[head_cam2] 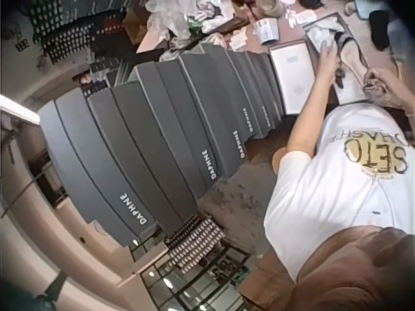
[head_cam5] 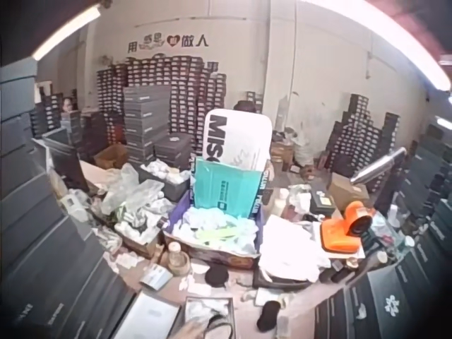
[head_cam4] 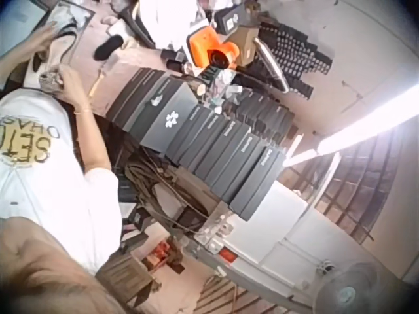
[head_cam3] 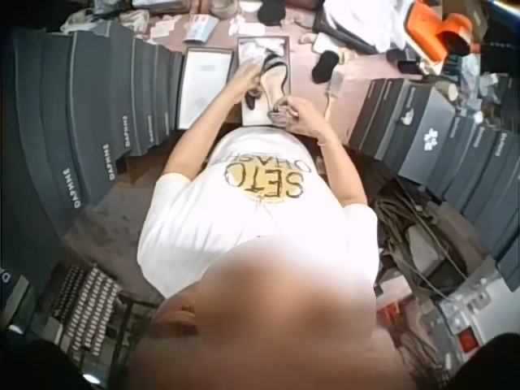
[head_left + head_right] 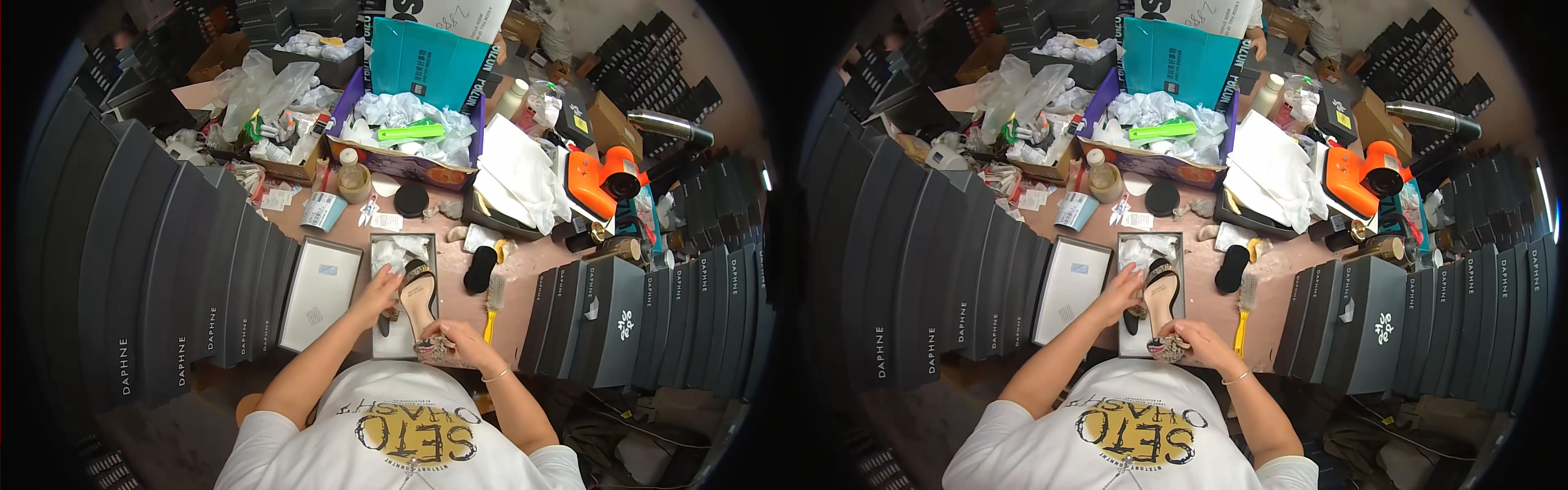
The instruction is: Packaging women's high-heeled shoes into branded boxes, including wrapping them in protective paper and bags.
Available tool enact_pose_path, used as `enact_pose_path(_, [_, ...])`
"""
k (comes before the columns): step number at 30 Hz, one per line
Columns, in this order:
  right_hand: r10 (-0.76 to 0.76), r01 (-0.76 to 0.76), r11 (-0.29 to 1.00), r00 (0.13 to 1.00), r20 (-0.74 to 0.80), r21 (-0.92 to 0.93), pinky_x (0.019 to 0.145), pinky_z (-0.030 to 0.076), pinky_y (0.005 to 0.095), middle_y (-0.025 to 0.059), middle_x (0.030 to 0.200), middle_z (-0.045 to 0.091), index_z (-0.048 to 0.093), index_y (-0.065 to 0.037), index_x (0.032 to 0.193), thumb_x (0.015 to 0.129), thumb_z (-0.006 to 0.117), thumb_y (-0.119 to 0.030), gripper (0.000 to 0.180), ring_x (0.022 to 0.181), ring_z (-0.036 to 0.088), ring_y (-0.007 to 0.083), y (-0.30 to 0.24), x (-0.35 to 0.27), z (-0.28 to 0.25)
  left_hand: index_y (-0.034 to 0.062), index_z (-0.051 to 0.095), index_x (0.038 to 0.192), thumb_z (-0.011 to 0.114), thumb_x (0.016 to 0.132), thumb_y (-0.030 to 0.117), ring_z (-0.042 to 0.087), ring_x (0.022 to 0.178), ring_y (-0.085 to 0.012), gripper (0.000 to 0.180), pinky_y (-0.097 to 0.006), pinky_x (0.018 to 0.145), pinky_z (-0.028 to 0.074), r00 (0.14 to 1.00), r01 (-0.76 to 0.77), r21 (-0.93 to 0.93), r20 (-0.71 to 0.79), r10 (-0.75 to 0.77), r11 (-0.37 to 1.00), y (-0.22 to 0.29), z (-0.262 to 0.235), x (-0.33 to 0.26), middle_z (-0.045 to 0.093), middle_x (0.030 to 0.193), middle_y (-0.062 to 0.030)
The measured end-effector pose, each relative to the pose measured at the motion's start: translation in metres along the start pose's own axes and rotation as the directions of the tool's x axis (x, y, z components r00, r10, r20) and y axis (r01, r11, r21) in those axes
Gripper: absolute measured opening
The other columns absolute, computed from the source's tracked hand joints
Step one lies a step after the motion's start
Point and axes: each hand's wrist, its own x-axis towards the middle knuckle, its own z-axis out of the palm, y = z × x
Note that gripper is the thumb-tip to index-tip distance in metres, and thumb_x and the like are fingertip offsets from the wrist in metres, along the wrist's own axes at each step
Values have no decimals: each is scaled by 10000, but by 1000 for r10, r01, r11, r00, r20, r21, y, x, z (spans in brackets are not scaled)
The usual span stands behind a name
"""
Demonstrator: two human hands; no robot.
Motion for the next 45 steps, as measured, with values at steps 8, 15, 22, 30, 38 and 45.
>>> enact_pose_path(8, [-166, 164, 977, 986, 2, 133, 895, 430, 305, 103, 1013, 627, 623, -1, 1061, 951, 453, -347, 400, 946, 589, 196, 27, 4, 49, 39, 489, 1180, 569, 919, 311, 615, 929, -219, 386, -393, 840, 511, 940, 320, -507, 276, -201, 800, -24, 11, -41, 597, 1052, -132])
enact_pose_path(15, [-288, 165, 905, 916, -280, -391, 782, 497, 347, 106, 1024, 633, 628, -19, 1015, 859, 667, -251, 283, 944, 624, 238, -29, 15, 11, -19, 570, 976, 557, 887, 178, 622, 600, -155, 217, -289, 589, 525, 922, -99, 570, 362, -141, 815, 66, -44, -46, 615, 738, -70])
enact_pose_path(22, [-59, 7, 961, 982, -178, -278, 810, 498, 394, 193, 1007, 643, 560, 5, 1130, 819, 696, -309, 463, 933, 625, 325, 24, 71, 16, -36, 529, 1142, 610, 866, 196, 651, 689, -236, 371, -333, 676, 527, 988, -61, 689, -61, 142, 722, 76, -108, -36, 635, 836, -125])
enact_pose_path(30, [-107, 6, 863, 979, -172, -505, 749, 482, 357, 139, 899, 665, 625, 18, 947, 788, 718, -262, 336, 827, 631, 276, 53, 97, 36, 47, 512, 1293, 541, 917, 224, 366, 1313, -345, 417, -421, 1081, 287, 759, -525, 833, 364, 539, 176, 13, -61, -25, 468, 1338, -198])
enact_pose_path(38, [-135, 235, 781, 968, -211, 579, 731, 529, 247, 82, 958, 663, 591, 56, 1058, 827, 640, -214, 360, 824, 645, 131, 11, 45, -37, 16, 556, 1202, 634, 815, 177, 483, 1203, -311, 426, -532, 1070, 265, 784, -511, 783, 254, 567, 355, -8, -54, -12, 528, 1253, -165])
enact_pose_path(45, [-37, 6, 908, 997, 66, 418, 604, 445, 190, -8, 767, 586, 556, -17, 811, 821, 599, -142, 132, 671, 538, 44, -18, -14, -29, 43, 374, 1383, 739, 720, 203, 406, 1284, -320, 774, -428, 1081, 310, 506, -781, 604, 761, 405, -159, 66, -2, -60, 465, 1322, -187])
